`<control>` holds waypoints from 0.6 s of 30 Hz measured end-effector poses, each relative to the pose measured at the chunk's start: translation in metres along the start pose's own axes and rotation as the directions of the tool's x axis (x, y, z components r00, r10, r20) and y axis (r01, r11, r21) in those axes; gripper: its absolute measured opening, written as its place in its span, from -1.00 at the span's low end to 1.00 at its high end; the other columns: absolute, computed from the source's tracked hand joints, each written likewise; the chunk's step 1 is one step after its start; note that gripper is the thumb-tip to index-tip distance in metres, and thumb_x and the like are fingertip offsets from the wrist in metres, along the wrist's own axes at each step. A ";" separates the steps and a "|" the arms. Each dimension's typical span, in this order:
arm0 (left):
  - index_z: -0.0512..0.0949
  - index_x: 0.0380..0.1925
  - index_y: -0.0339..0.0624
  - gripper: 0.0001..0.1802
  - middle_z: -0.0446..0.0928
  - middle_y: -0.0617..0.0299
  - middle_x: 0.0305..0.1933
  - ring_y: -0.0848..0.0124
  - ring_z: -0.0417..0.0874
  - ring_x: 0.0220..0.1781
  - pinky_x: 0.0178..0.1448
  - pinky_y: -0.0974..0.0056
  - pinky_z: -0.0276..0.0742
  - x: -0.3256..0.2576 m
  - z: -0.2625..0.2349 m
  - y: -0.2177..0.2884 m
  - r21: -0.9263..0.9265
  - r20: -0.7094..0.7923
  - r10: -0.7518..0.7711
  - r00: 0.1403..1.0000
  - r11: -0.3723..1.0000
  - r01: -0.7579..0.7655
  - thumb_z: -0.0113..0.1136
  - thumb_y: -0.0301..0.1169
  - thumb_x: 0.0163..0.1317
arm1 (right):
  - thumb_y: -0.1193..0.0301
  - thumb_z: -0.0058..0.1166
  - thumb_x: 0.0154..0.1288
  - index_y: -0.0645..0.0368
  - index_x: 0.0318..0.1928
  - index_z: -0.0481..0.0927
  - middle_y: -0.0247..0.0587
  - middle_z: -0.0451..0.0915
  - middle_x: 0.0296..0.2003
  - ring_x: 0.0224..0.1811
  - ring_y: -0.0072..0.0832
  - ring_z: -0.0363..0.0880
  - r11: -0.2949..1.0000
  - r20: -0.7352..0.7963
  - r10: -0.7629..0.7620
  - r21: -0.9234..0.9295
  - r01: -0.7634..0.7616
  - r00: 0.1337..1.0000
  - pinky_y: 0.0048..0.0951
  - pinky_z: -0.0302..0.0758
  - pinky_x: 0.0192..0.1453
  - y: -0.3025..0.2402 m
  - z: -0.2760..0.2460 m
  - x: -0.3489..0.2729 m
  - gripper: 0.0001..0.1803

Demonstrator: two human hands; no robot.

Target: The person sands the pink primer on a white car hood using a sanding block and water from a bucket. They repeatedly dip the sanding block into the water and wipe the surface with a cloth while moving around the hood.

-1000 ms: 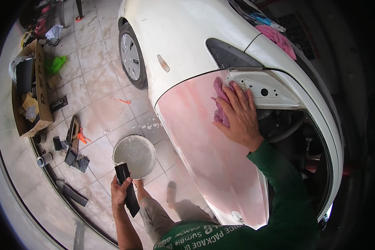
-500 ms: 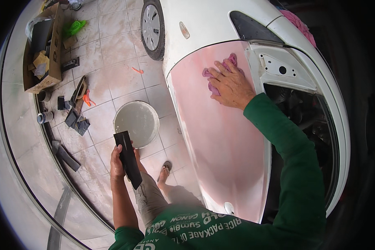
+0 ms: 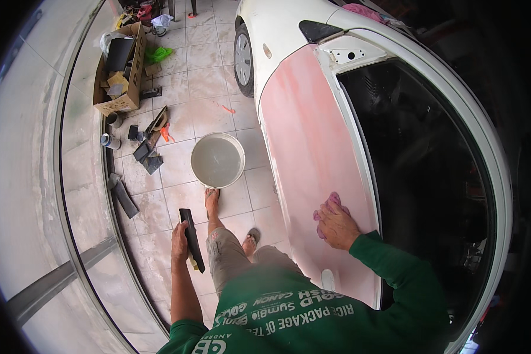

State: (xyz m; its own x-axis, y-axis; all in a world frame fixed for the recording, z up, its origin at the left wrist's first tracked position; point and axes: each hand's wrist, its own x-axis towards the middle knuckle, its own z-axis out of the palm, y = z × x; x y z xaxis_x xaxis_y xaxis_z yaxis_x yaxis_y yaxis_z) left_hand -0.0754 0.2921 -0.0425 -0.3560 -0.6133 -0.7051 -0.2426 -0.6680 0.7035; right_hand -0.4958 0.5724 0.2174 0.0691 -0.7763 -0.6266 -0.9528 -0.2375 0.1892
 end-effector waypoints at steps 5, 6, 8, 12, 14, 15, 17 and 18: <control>0.68 -0.03 -0.29 -0.58 0.69 -0.07 -0.14 -0.04 0.72 -0.08 0.04 -0.01 0.63 -0.136 -0.127 -0.145 0.672 0.271 0.728 0.629 0.325 -0.666 0.02 -0.15 0.57 | 0.23 0.17 0.25 0.08 -0.31 0.83 -0.10 0.78 -0.25 0.10 -0.15 0.67 0.993 -0.136 -0.094 0.059 0.103 0.986 0.11 0.13 0.60 -0.069 0.021 -0.021 -0.74; 0.66 0.06 -0.34 -0.55 0.72 -0.13 -0.01 -0.05 0.76 0.01 0.16 -0.05 0.65 -0.174 -0.125 -0.175 0.483 -0.098 0.115 0.988 0.874 -0.054 0.04 -0.16 0.56 | 0.22 0.17 0.24 0.06 -0.33 0.84 -0.12 0.78 -0.32 0.02 -0.15 0.70 0.994 -0.072 -0.089 0.056 0.093 0.993 0.13 0.15 0.59 -0.080 0.025 -0.026 -0.75; 0.63 0.13 -0.41 -0.48 0.72 -0.17 0.06 -0.03 0.77 0.06 0.22 -0.06 0.64 -0.258 -0.058 -0.170 0.384 -0.305 -0.577 0.758 0.654 0.652 0.13 -0.11 0.52 | 0.23 0.22 0.17 0.00 -0.35 0.83 -0.20 0.77 -0.43 -0.14 -0.17 0.75 0.990 0.084 -0.057 0.134 0.046 0.995 0.19 0.16 0.58 -0.110 0.065 -0.079 -0.80; 0.63 0.15 -0.42 -0.41 0.72 -0.13 0.05 0.02 0.77 0.01 0.17 -0.07 0.64 -0.367 -0.100 -0.158 0.600 -0.153 -0.440 0.885 0.670 0.437 0.19 -0.04 0.49 | 0.24 0.34 0.06 -0.13 -0.33 0.79 -0.32 0.75 -0.49 -0.23 -0.20 0.78 0.967 0.095 -0.074 0.249 0.049 0.993 0.25 0.18 0.52 -0.148 0.103 -0.076 -0.87; 0.63 0.16 -0.43 -0.37 0.73 -0.11 0.04 0.04 0.76 -0.01 0.15 -0.08 0.64 -0.399 -0.120 -0.146 0.707 -0.040 -0.320 0.947 0.661 0.253 0.21 0.00 0.47 | 0.23 0.36 0.07 -0.17 -0.26 0.78 -0.31 0.76 -0.46 -0.19 -0.20 0.79 0.953 0.169 -0.050 0.303 -0.003 0.984 0.23 0.20 0.47 -0.165 0.113 -0.069 -0.82; 0.64 0.16 -0.43 -0.36 0.73 -0.10 0.04 0.05 0.76 -0.03 0.14 -0.08 0.64 -0.409 -0.131 -0.138 0.746 0.057 -0.221 0.974 0.657 0.105 0.23 0.02 0.47 | 0.22 0.37 0.07 -0.18 -0.21 0.77 -0.30 0.77 -0.44 -0.18 -0.20 0.80 0.942 0.206 -0.026 0.334 -0.045 0.978 0.23 0.21 0.43 -0.176 0.119 -0.068 -0.78; 0.64 0.17 -0.44 -0.32 0.73 -0.08 0.04 0.07 0.76 -0.05 0.11 -0.09 0.64 -0.406 -0.151 -0.120 0.751 0.274 0.005 0.962 0.623 -0.218 0.25 0.06 0.45 | 0.18 0.39 0.07 -0.19 -0.10 0.75 -0.33 0.80 -0.33 -0.16 -0.23 0.81 0.894 0.310 0.033 0.416 -0.167 0.950 0.20 0.24 0.33 -0.189 0.133 -0.066 -0.67; 0.64 0.18 -0.44 -0.30 0.73 -0.07 0.04 0.08 0.76 -0.06 0.10 -0.09 0.64 -0.391 -0.162 -0.110 0.742 0.314 0.065 0.947 0.606 -0.288 0.27 0.07 0.44 | 0.15 0.39 0.07 -0.20 -0.04 0.73 -0.34 0.81 -0.28 -0.15 -0.24 0.82 0.865 0.357 0.059 0.448 -0.226 0.932 0.19 0.26 0.28 -0.196 0.139 -0.063 -0.62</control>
State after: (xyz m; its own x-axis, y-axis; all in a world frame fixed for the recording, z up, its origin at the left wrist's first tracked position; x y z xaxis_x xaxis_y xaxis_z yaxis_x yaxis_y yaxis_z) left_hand 0.2366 0.5371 0.1421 -0.6368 -0.4919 -0.5937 -0.7136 0.0846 0.6954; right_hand -0.3545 0.7492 0.1142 -0.0971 -0.5295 -0.8428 -0.9722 0.2316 -0.0335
